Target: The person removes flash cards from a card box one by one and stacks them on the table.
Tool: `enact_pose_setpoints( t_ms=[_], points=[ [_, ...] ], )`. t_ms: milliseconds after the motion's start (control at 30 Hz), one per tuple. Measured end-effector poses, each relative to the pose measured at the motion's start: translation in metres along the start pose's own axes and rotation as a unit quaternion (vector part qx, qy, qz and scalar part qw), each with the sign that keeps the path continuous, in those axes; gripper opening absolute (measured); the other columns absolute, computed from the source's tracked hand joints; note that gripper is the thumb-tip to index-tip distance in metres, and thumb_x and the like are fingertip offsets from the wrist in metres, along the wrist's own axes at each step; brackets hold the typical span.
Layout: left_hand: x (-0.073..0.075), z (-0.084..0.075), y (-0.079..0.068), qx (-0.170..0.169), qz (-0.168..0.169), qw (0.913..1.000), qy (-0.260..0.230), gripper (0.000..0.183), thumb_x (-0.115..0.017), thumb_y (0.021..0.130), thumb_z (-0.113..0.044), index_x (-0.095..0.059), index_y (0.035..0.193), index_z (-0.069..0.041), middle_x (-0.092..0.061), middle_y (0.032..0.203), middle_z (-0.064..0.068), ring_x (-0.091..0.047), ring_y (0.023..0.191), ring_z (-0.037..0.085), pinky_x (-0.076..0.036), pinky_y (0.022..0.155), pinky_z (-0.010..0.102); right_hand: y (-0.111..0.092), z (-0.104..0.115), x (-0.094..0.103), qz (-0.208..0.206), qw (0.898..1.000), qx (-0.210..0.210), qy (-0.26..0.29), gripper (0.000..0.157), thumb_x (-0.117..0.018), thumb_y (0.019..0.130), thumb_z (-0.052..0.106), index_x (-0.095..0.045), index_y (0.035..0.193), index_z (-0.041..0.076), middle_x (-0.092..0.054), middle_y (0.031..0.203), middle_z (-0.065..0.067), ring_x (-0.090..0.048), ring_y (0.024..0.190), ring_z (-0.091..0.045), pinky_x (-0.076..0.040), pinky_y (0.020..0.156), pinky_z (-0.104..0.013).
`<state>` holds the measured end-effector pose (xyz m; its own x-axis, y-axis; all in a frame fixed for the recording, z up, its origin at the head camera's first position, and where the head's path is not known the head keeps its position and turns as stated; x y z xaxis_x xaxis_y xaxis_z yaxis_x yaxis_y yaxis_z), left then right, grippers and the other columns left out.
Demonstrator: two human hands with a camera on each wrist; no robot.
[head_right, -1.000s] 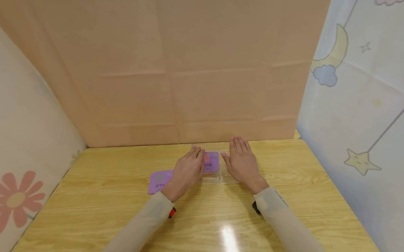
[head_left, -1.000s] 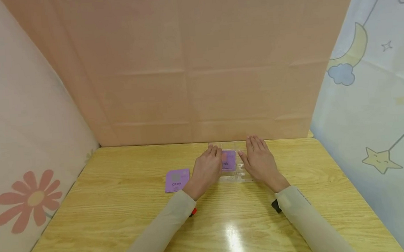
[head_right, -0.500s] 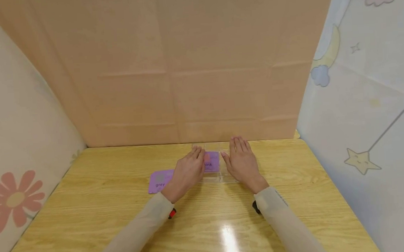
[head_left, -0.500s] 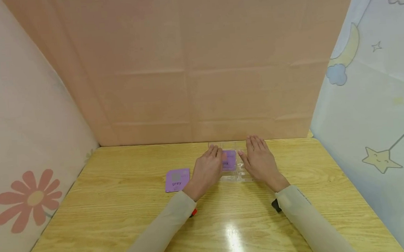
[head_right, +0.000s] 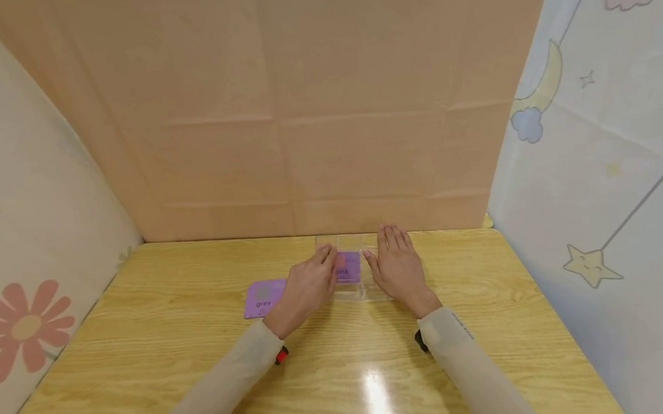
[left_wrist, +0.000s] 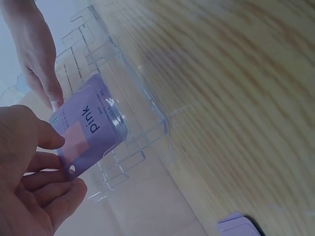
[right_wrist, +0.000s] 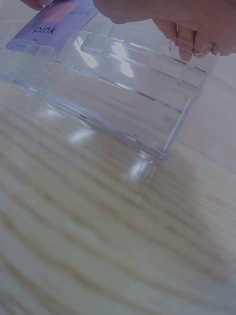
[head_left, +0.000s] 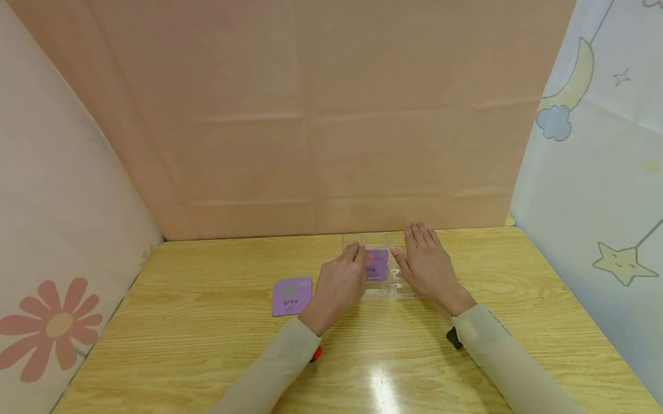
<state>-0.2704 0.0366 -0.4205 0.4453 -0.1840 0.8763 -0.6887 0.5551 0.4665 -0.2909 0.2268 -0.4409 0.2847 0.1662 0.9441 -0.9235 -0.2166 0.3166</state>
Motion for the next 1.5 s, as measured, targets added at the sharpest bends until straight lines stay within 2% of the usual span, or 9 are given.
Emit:
enact_pose_setpoints(
  t_ms=[133,233,400,433,733,900,1067,1300,1500],
  points=[
    [0.004,0.002,0.0,0.01,0.009,0.9991,-0.041,0.037,-0.062,0.105,-0.018,-0.068,0.139,-0.006,-0.07,0.14,0.012,-0.08,0.091,0.018,-0.057,0.051,0.021,0.0,0.0,0.0,0.0,1.0,0.001,0.0,0.074,-0.038,0.114,0.044,-0.03,0.158,-0.014,-0.035,0.164,-0.034,-0.028,0.158,-0.048,-0.022,0.132,-0.06],
    [0.008,0.005,0.002,0.025,0.021,0.9961,-0.082,0.034,-0.064,0.106,-0.019,-0.07,0.137,-0.007,-0.071,0.139,0.011,-0.079,0.077,0.018,-0.061,0.057,0.024,0.0,0.001,0.001,-0.002,1.0,0.003,-0.001,0.073,-0.038,0.114,0.044,-0.031,0.158,-0.014,-0.036,0.164,-0.034,-0.029,0.158,-0.048,-0.023,0.132,-0.06],
    [0.011,0.011,0.007,0.049,0.031,0.9872,-0.149,0.028,-0.068,0.104,-0.024,-0.076,0.127,-0.011,-0.076,0.129,0.007,-0.078,0.107,0.022,-0.066,0.083,0.032,0.0,0.0,0.0,-0.003,1.0,0.004,-0.002,0.073,-0.038,0.114,0.043,-0.031,0.158,-0.014,-0.037,0.163,-0.034,-0.03,0.157,-0.048,-0.022,0.132,-0.06],
    [0.011,0.013,0.008,0.053,0.032,0.9846,-0.163,0.026,-0.069,0.103,-0.024,-0.078,0.124,-0.012,-0.077,0.126,0.006,-0.079,0.106,0.021,-0.066,0.085,0.032,0.0,0.0,0.0,-0.002,1.0,0.004,-0.002,0.073,-0.039,0.114,0.044,-0.031,0.158,-0.014,-0.037,0.164,-0.034,-0.03,0.157,-0.048,-0.022,0.132,-0.059],
    [0.01,0.026,0.015,0.091,0.061,0.9664,-0.233,0.016,-0.072,0.1,-0.015,-0.083,0.112,-0.015,-0.082,0.11,0.002,-0.079,0.097,0.017,-0.066,0.083,0.03,0.002,0.001,-0.002,0.006,1.0,0.005,-0.006,0.074,-0.039,0.114,0.043,-0.027,0.16,-0.013,-0.035,0.165,-0.034,-0.03,0.158,-0.048,-0.023,0.132,-0.059],
    [0.007,0.03,0.015,0.097,0.057,0.9546,-0.276,0.015,-0.072,0.1,-0.013,-0.084,0.11,-0.014,-0.081,0.104,0.003,-0.076,0.09,0.015,-0.064,0.077,0.026,0.002,0.001,-0.002,0.006,1.0,0.002,-0.009,0.074,-0.039,0.114,0.043,-0.027,0.16,-0.013,-0.035,0.165,-0.033,-0.03,0.158,-0.048,-0.022,0.133,-0.059],
    [0.002,0.034,0.015,0.107,0.066,0.9421,-0.311,0.015,-0.072,0.1,-0.012,-0.084,0.11,-0.015,-0.08,0.106,0.002,-0.074,0.089,0.013,-0.061,0.073,0.023,0.001,0.0,-0.002,0.008,1.0,0.0,-0.007,0.074,-0.039,0.114,0.043,-0.028,0.16,-0.013,-0.035,0.165,-0.034,-0.029,0.158,-0.048,-0.021,0.133,-0.06],
    [0.002,0.038,0.013,0.103,0.064,0.9355,-0.332,0.016,-0.071,0.1,-0.009,-0.083,0.109,-0.014,-0.081,0.108,0.004,-0.074,0.09,0.016,-0.06,0.072,0.024,0.002,0.001,-0.003,-0.005,1.0,0.004,-0.009,0.072,-0.042,0.113,0.041,-0.031,0.158,-0.014,-0.038,0.163,-0.034,-0.033,0.156,-0.049,-0.024,0.131,-0.061],
    [-0.002,0.04,0.012,0.114,0.084,0.9254,-0.351,0.016,-0.069,0.102,-0.01,-0.081,0.112,-0.011,-0.078,0.113,0.007,-0.074,0.094,0.018,-0.062,0.075,0.027,0.003,0.003,-0.002,-0.003,1.0,0.002,-0.013,0.073,-0.041,0.113,0.043,-0.031,0.158,-0.013,-0.038,0.163,-0.034,-0.034,0.156,-0.048,-0.023,0.132,-0.059]
  ],
)
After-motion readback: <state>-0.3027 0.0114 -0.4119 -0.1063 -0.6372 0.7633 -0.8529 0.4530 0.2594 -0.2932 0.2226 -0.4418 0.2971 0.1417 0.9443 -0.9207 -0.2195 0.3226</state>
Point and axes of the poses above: each hand's wrist, its own y-axis towards the middle knuckle, its own x-axis out of the back of the hand, z = x × y, the point moved 5 cm from there along y, towards the middle knuckle
